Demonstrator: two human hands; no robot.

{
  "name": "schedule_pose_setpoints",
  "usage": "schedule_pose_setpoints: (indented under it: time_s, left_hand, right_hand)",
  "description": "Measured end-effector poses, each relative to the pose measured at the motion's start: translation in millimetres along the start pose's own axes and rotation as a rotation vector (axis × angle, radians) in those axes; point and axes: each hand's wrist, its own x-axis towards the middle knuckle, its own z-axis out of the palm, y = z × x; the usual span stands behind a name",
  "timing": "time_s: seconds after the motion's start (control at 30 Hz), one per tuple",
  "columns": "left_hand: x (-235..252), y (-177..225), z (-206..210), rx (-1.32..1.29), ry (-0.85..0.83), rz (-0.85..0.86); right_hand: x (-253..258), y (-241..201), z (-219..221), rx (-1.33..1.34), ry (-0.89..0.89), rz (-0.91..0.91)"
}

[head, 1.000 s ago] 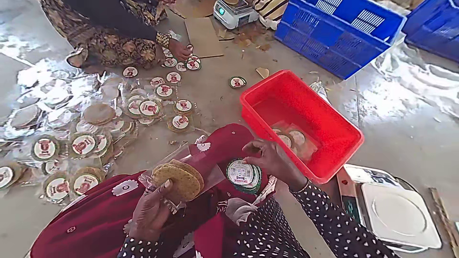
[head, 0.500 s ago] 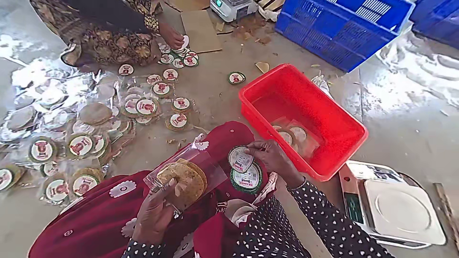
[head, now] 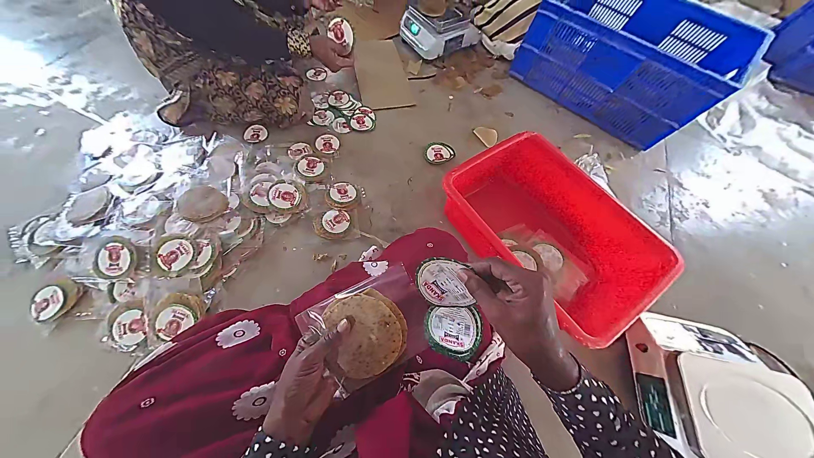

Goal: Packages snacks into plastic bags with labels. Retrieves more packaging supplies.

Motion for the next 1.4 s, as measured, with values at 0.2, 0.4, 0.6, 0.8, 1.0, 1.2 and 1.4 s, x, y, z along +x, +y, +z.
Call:
schedule_pose_setpoints:
  time_s: [0.2,0.4,0.6,0.8,1.0,1.2,1.4]
  left_hand:
    - [-3,2,3,0.032,0.004,-0.008]
    - [-2,-1,2,0.021,-0.015,0.006]
    - [0,-6,5,0.043,-0.040,0.037]
    - [0,-10,11,0.098,-0.021,0.080]
    - [1,-11,12,0.104,-0.031,0.065]
    - [0,-12,12,0.109,-0.029,0.053]
    - [-2,-16,11,0.072,-0.080,0.019]
  right_hand:
    - [-2,-11,-6,-0.015,0.012,-0.062]
    - [3,-11,-2,0.226,-0.096,0.172]
    - [9,-6,5,0.484,-0.261,0.409]
    - [9,-10,14,0.624,-0.336,0.465]
    - [3,-8,20,0.449,-0.434,0.379]
    - [-1,-8,18,0.411,-0.377,0.280]
    - [-8,-14,31,0.216,-0.468,-0.046]
